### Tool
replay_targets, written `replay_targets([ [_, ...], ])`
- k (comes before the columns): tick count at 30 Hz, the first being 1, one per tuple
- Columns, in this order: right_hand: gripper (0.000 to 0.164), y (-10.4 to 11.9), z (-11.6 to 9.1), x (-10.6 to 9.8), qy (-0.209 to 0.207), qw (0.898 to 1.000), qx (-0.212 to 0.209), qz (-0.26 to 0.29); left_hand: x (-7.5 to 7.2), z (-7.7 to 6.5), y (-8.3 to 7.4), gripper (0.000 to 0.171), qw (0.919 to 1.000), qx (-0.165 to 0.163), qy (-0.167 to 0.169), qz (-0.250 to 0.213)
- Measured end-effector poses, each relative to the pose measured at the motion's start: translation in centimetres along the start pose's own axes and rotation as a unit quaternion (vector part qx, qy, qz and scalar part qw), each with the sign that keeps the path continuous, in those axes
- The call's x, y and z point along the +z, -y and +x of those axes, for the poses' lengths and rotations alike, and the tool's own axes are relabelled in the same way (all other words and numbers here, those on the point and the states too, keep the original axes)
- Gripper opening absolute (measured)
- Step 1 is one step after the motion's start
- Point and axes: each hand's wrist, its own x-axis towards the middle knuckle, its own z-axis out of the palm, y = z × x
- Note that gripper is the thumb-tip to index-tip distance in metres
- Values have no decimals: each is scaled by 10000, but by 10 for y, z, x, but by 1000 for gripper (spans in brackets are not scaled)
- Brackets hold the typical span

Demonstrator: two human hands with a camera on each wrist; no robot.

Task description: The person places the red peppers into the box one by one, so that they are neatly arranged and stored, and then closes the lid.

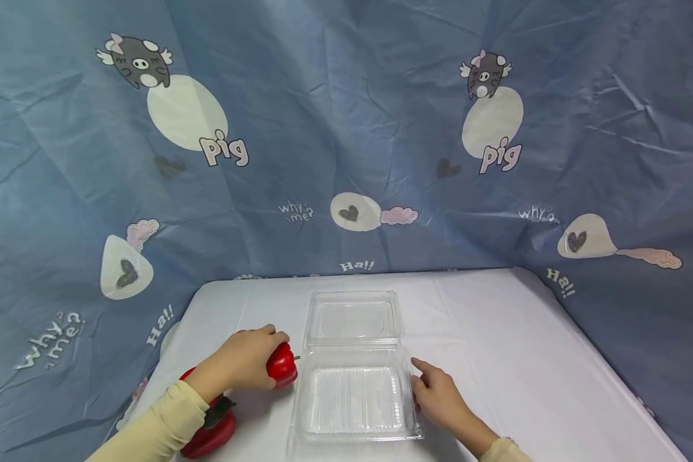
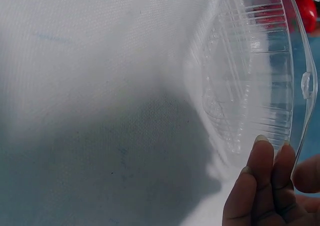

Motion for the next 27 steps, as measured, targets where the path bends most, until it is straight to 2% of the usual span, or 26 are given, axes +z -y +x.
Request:
replay_targets([
  [6, 44, 0, 2, 0, -45, 9999, -132, -101, -10, 6, -14, 55, 9987, 176, -363, 313],
  [10, 44, 1, 2, 0, -121, 9997, -128, -142, -15, 12, -21, 55, 9976, 356, -553, 221],
  [15, 44, 1, 1, -1, -164, 9998, -43, -118, -16, 25, -34, 62, 9965, 677, -458, 147],
  [27, 44, 5, -1, -4, -85, 9998, -99, -114, -24, 47, -64, 59, 9941, 1023, -239, 255],
])
